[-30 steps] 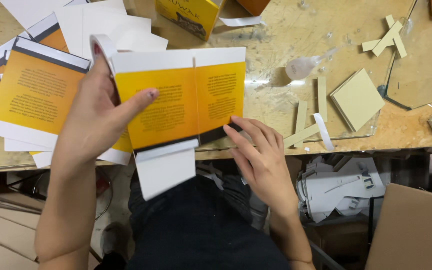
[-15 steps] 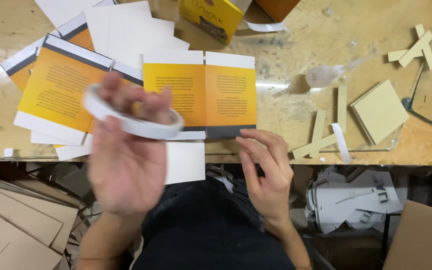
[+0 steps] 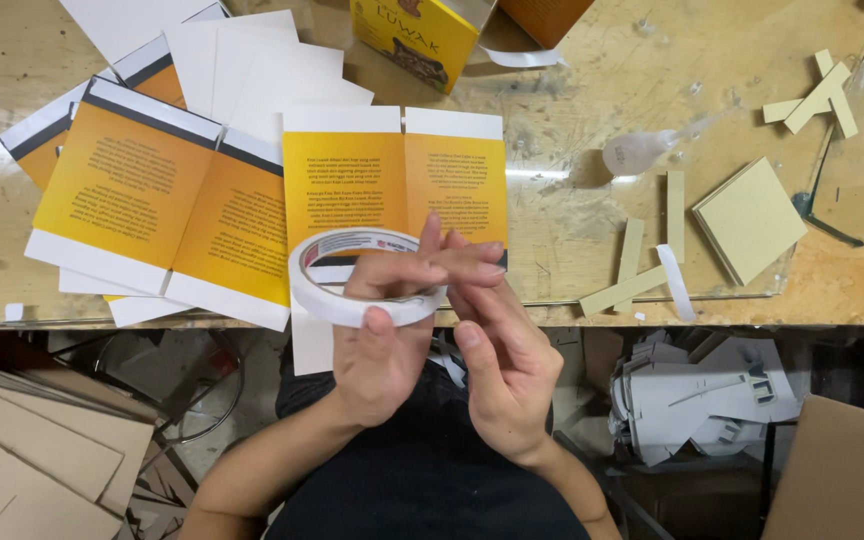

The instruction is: The person assembles cardboard boxes by folding the panels, inserting foam inserts, and applying adhesive tape to secure the structure.

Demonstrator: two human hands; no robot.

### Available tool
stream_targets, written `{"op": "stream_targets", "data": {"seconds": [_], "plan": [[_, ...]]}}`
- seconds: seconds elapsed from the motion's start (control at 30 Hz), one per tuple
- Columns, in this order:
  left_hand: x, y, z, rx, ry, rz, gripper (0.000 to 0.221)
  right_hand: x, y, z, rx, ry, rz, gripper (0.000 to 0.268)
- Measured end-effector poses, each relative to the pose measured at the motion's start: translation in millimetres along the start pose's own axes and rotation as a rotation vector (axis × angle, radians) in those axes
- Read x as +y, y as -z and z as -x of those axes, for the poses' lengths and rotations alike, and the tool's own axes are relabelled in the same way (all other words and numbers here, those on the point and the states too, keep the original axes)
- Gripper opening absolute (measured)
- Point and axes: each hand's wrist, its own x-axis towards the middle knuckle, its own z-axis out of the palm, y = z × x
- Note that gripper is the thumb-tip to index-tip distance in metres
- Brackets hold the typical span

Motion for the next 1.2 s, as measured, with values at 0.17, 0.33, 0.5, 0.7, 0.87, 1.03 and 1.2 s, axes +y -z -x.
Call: {"op": "stream_targets", "data": {"seconds": [0.17, 0.33, 0.5, 0.7, 0.87, 1.03, 1.2], "plan": [[-17.4, 20.0, 14.4, -0.162, -0.098, -0.474, 0.032, 0.1, -3.8, 5.0, 0.031, -0.003, 0.189, 0.032], [-20.2, 36.2, 18.5, -0.323, -0.25, -0.788, 0.032, 17.0, 3.8, 19.9, 0.155, -0.038, 0.223, 0.01], [-14.0, 32.5, 21.1, -0.339, -0.199, -0.714, 0.032, 6.2, 6.1, 4.6, 0.101, -0.112, 0.012, 0.013], [-1.3, 37.4, 28.8, -0.467, -0.151, -0.652, 0.036, 6.5, 13.1, 4.1, -0.026, -0.207, -0.254, 0.027], [2.1, 41.9, 34.9, -0.538, -0.17, -0.68, 0.039, 5.0, 14.7, 1.6, -0.123, -0.236, -0.222, 0.024], [2.1, 46.8, 45.1, -0.495, -0.029, -0.776, 0.057, 15.1, 11.8, 7.2, -0.062, -0.214, -0.26, 0.021], [-2.8, 41.2, 39.8, -0.46, -0.102, -0.703, 0.045, 10.9, 18.0, 3.0, -0.133, -0.229, -0.22, 0.027]]}}
